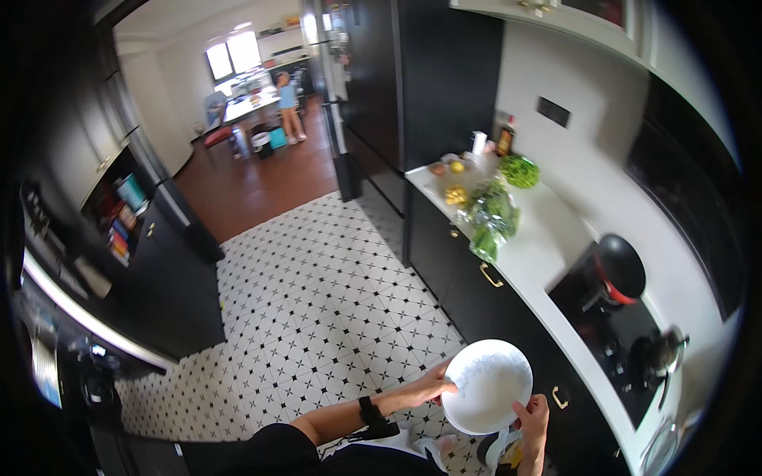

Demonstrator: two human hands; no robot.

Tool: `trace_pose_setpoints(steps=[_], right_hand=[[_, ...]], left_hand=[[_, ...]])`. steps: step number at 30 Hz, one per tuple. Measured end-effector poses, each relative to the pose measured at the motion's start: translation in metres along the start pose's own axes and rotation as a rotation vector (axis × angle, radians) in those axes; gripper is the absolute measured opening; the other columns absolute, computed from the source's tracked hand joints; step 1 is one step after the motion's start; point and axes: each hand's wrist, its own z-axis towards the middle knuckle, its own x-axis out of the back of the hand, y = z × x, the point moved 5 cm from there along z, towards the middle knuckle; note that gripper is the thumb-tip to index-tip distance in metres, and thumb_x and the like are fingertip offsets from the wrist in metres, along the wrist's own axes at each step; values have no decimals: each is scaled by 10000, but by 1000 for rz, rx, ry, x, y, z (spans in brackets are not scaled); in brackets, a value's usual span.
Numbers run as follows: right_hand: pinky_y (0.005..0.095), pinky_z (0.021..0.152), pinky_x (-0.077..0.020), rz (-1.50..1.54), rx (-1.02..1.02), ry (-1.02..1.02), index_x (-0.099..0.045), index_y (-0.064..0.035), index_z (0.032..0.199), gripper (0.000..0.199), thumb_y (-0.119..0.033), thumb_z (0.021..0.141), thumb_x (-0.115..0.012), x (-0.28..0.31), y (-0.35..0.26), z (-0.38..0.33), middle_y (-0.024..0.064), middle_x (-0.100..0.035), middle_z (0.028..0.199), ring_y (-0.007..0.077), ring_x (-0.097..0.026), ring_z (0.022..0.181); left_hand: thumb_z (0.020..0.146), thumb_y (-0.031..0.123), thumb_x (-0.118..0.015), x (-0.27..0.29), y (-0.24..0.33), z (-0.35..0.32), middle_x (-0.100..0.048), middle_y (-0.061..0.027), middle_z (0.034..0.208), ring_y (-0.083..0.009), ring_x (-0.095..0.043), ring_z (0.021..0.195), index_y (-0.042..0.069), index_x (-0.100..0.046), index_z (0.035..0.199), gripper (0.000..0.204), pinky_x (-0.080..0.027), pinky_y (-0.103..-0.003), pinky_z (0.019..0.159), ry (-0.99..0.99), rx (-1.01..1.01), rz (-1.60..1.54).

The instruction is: The person retrieves a white plate and a ladle, then uses their hands to remove cooked chicken pieces from a pot of broth in the sink. They place the chicken onto the plate, rinse the chicken under running water, and then wash their hands. The person then dries their hands with a paper towel.

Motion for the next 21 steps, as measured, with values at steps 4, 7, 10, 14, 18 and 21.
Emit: trace_pose_setpoints(steps=[4, 7, 10, 14, 18, 21], right_hand=[[223, 459, -381, -11, 16, 152, -528, -67, 848, 249, -55, 795, -771, 19, -6, -47, -22, -523, 695, 56, -488, 557], [369, 565, -446, -371, -72, 306, -549, -38, 843, 348, -246, 761, -816, 50, 11, -72, 60, -559, 705, 180, -524, 633], [378, 585, -510, -368, 46, 385, -560, -16, 925, 302, -206, 809, -764, 81, 25, -120, 113, -611, 770, 212, -632, 662], [335, 507, -534, -21, 0, 538, -477, -22, 1020, 230, -121, 889, -638, 105, 39, -213, 113, -608, 781, 193, -666, 613], [301, 478, -536, 165, 0, 687, -470, -26, 1038, 188, -118, 928, -591, 144, 64, -309, 82, -581, 778, 162, -648, 587], [299, 489, -556, 250, 11, 832, -477, -26, 1058, 172, -99, 931, -568, 170, 93, -385, 82, -588, 808, 165, -655, 634]], left_hand=[[795, 74, -663, -30, -19, 9, -673, -141, 1098, -163, -683, 868, -15, -433, 1436, 686, -564, -281, 556, -182, 96, 30], [776, 51, -685, -53, -30, 15, -713, -139, 983, -218, -717, 824, -64, -611, 1209, 454, -606, -336, 647, -214, 170, 41], [781, -18, -692, -94, -42, 17, -669, -156, 1124, -257, -663, 996, -40, -505, 1326, 577, -537, -386, 870, -116, 226, 53], [809, -37, -678, -165, -56, -11, -583, -159, 1296, -302, -610, 1142, 18, -378, 1440, 701, -529, -421, 929, -288, 246, 61], [956, 237, -669, -247, -101, -34, -565, -152, 1321, -283, -596, 1169, 42, -407, 1421, 568, -530, -425, 934, -477, 259, 195], [1002, 445, -586, -297, -146, -57, -573, -145, 1317, -277, -602, 1172, 40, -426, 1409, 596, -528, -418, 943, -561, 311, 234]])
